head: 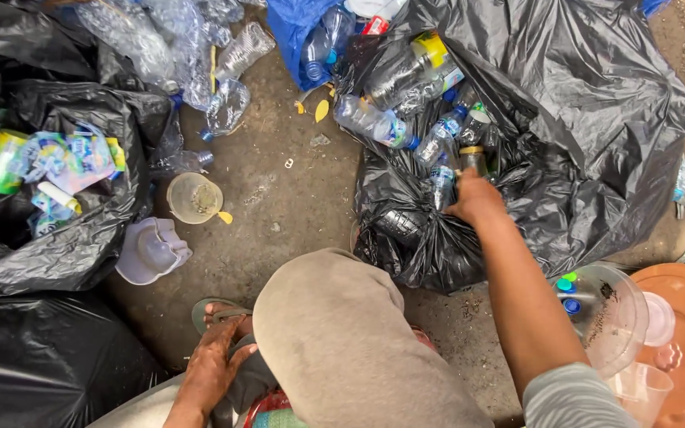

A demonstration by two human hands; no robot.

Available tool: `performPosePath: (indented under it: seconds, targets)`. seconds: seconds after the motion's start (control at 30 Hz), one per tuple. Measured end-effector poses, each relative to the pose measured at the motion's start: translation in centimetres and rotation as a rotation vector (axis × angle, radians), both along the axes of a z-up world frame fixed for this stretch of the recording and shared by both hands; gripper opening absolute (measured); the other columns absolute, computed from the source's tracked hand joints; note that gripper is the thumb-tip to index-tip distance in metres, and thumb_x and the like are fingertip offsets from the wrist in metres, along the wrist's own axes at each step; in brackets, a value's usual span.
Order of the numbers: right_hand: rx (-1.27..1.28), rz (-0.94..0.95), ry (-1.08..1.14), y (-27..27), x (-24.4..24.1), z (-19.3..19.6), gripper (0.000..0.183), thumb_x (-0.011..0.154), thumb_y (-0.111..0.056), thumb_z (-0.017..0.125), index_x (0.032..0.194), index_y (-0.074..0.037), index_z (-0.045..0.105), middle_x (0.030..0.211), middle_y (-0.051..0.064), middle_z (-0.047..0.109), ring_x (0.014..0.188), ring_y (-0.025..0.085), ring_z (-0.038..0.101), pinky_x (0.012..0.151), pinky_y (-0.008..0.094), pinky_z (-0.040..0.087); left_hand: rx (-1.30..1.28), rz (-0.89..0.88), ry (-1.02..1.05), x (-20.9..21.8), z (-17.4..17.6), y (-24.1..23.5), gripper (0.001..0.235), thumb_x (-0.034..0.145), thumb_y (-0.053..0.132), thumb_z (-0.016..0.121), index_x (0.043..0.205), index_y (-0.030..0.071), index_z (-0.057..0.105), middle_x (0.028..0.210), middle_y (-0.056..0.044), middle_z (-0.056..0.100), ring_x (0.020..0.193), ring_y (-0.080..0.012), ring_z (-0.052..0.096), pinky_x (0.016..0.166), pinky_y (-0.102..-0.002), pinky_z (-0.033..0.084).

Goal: The person sits on the ground surrounded by plastic waste and uses a knife to cut the tops off plastic water bottles. They remove the labels and caps, then place the cut bottles into a nearby container.

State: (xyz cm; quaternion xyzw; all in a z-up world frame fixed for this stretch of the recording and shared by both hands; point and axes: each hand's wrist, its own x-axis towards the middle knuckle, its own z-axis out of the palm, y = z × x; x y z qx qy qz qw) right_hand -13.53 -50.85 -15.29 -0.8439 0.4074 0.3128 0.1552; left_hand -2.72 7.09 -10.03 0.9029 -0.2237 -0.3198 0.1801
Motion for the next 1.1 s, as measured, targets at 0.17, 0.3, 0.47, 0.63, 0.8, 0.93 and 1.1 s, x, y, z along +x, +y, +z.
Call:
performPosePath:
  seconds: [0.17,0.3,0.47,0.63,0.8,0.93,1.1]
  targets:
    - [-0.076,-0.041,-0.004,-3.0,-4.0,0.5,0.117,0.062,-0.049,0.099,0.135,0.014,0.033,0.112,0.03,0.068,0.097,0.041,0.072,0.087,0.044,0.059,0.099,0.009,0.082,0.8,0.8,-0.6,0.063,0.08,0.037,0.081,0.137,0.018,0.063,0.138,-0.002,0.067,0.129,-0.0229,0.063,0.109,-0.038,0.049]
    - [-0.063,-0.089,0.229,-7.0,-7.0,-3.1,0.069,0.093,-0.067,0.058,0.146,-0.023,0.054,0.15,0.004,0.06,0.142,0.031,0.052,0.12,0.055,0.026,0.139,-0.025,0.043,0.9,-0.2,-0.5,0.062,0.08,0.037,0.079,0.137,0.02,0.063,0.136,-0.001,0.069,0.129,-0.023,0.063,0.109,-0.039,0.049]
    - [-0.306,0.023,-0.193,-7.1,-4.2,-2.1,0.04,0.094,-0.022,0.069,0.124,0.002,0.058,0.111,0.02,0.071,0.091,0.04,0.071,0.082,0.052,0.057,0.091,-0.045,0.026,0.6,-0.5,-0.9,0.062,0.08,0.036,0.08,0.136,0.019,0.063,0.132,-0.002,0.071,0.123,-0.023,0.066,0.105,-0.038,0.051]
    - [-0.228,0.021,-0.219,-6.6,0.0,-5.9,0.059,0.091,-0.02,0.078,0.13,0.011,0.046,0.106,0.015,0.075,0.091,0.039,0.074,0.084,0.053,0.058,0.125,-0.085,0.019,0.6,-1.4,-0.7,0.062,0.079,0.037,0.08,0.136,0.019,0.063,0.133,-0.002,0.071,0.123,-0.0231,0.066,0.105,-0.038,0.051]
    - [-0.181,-0.178,-0.102,-6.9,1.7,-9.6,0.074,0.085,-0.013,0.074,0.141,0.011,0.03,0.109,0.028,0.068,0.099,0.046,0.07,0.088,0.052,0.055,0.069,-0.111,-0.051,0.3,-2.6,0.8,0.06,0.079,0.036,0.079,0.132,0.014,0.065,0.132,-0.006,0.071,0.123,-0.0253,0.066,0.108,-0.038,0.049]
    - [-0.228,-0.087,-0.156,-6.4,0.7,-9.7,0.071,0.083,-0.023,0.082,0.129,0.007,0.037,0.099,0.023,0.071,0.086,0.04,0.073,0.084,0.049,0.058,0.129,-0.122,-0.045,0.3,-3.1,1.8,0.061,0.078,0.039,0.081,0.133,0.016,0.064,0.132,-0.005,0.071,0.122,-0.0254,0.067,0.105,-0.038,0.051]
    - [-0.35,-0.103,-0.558,-1.4,-0.5,-1.7,0.063,0.077,-0.022,0.085,0.119,0.002,0.043,0.091,0.015,0.07,0.074,0.038,0.07,0.067,0.049,0.056,0.054,-0.15,0.07,1.1,-3.7,3.2,0.058,0.076,0.017,0.074,0.134,0.02,0.067,0.134,-0.006,0.071,0.124,-0.028,0.067,0.1,-0.041,0.054]
